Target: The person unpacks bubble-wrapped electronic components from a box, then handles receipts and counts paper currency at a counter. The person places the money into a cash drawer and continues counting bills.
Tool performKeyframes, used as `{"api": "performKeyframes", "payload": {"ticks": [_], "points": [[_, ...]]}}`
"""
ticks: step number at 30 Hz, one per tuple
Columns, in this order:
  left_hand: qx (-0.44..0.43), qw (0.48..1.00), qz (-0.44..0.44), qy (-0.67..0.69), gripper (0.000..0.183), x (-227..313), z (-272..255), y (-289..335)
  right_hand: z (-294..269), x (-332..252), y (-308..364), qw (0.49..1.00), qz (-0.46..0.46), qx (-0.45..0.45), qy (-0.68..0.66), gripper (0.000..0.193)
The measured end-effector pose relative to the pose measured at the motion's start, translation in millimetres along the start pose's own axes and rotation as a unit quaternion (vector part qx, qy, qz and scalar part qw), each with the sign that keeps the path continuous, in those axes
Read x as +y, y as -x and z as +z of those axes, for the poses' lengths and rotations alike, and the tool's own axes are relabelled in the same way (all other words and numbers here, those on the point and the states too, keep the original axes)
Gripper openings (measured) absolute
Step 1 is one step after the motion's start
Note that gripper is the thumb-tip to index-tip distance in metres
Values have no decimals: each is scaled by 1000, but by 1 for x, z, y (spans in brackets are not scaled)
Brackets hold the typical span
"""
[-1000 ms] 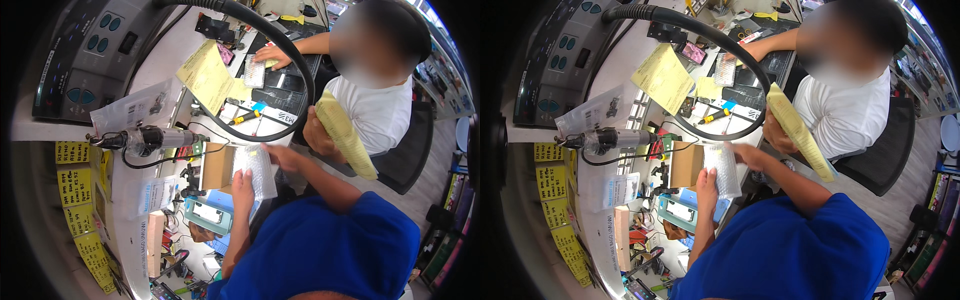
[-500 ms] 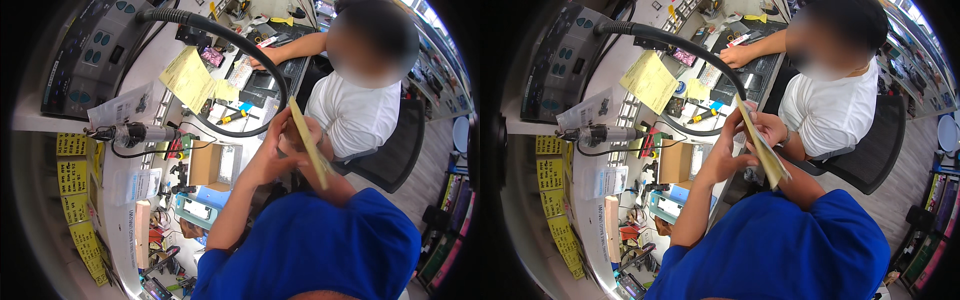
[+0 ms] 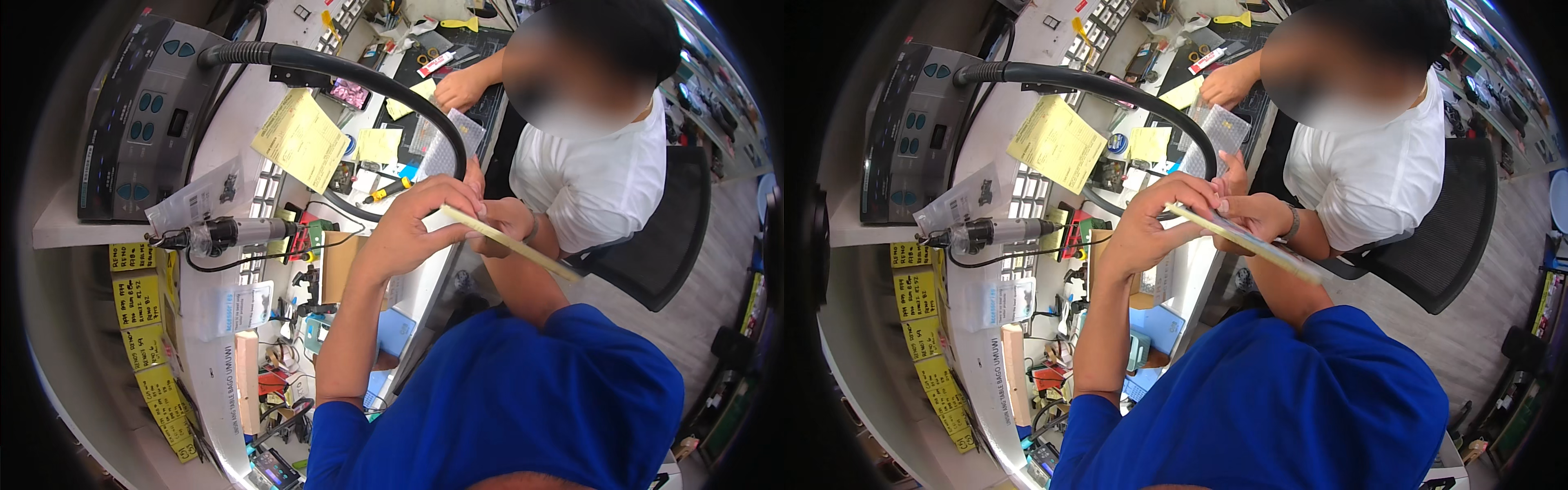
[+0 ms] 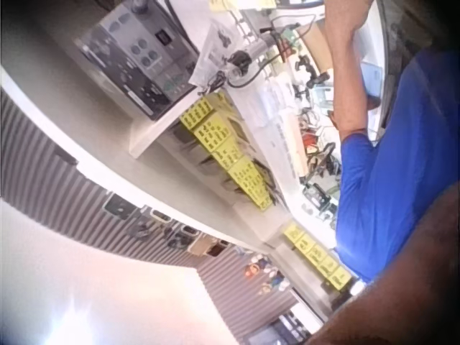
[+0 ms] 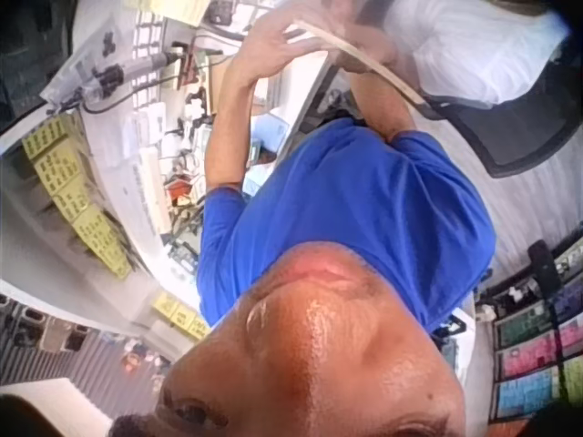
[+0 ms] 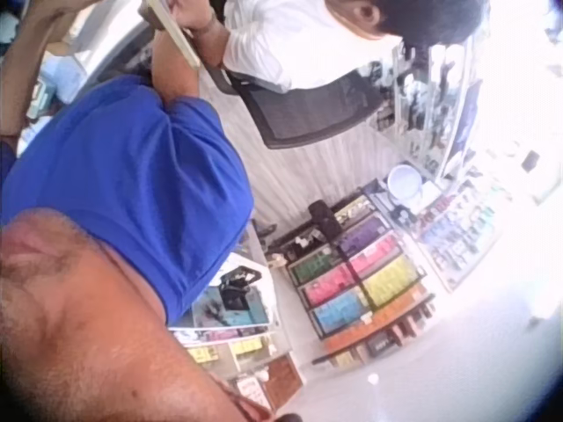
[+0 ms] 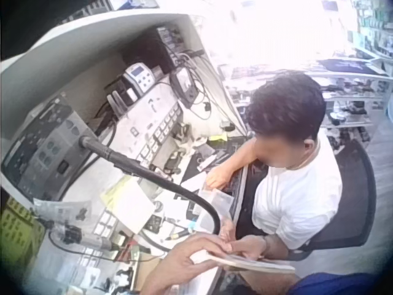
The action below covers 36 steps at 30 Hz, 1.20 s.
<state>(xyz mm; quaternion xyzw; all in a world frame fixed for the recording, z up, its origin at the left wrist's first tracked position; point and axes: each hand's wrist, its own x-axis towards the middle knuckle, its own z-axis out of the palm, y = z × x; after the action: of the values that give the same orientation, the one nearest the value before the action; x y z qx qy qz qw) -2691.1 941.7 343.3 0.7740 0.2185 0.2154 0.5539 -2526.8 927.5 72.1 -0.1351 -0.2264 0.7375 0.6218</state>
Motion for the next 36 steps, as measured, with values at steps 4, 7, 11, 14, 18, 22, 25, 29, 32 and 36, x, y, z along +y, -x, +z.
{"api": "performKeyframes", "payload": {"ticks": [4,7,11,14,18,22,25,29,32,36], "points": [[27,997,39,55,20,-9,2,13,11,33,-47,971,-102,163,-140,30],[48,995,67,50,18,-8,0,15,-1,40,-86,946,-164,224,-166,31],[120,985,92,83,23,-3,4,35,-8,51,-122,932,-190,257,-169,32],[256,941,-21,222,26,15,15,60,-17,49,-143,923,-212,276,-166,33],[399,876,-24,270,48,-4,26,116,-28,54,-155,919,-214,296,-150,36],[498,823,-84,258,61,-19,38,174,-33,51,-161,922,-200,302,-137,38],[562,772,-115,274,55,-36,51,212,-43,45,-163,926,-191,303,-123,40],[623,713,-100,306,53,-46,69,240,-8,50,-140,942,-94,314,-71,37],[652,695,-104,285,52,-56,72,235,16,65,-87,935,44,352,8,29],[663,675,-105,307,50,-74,74,233,46,82,22,932,221,214,193,27]]}}
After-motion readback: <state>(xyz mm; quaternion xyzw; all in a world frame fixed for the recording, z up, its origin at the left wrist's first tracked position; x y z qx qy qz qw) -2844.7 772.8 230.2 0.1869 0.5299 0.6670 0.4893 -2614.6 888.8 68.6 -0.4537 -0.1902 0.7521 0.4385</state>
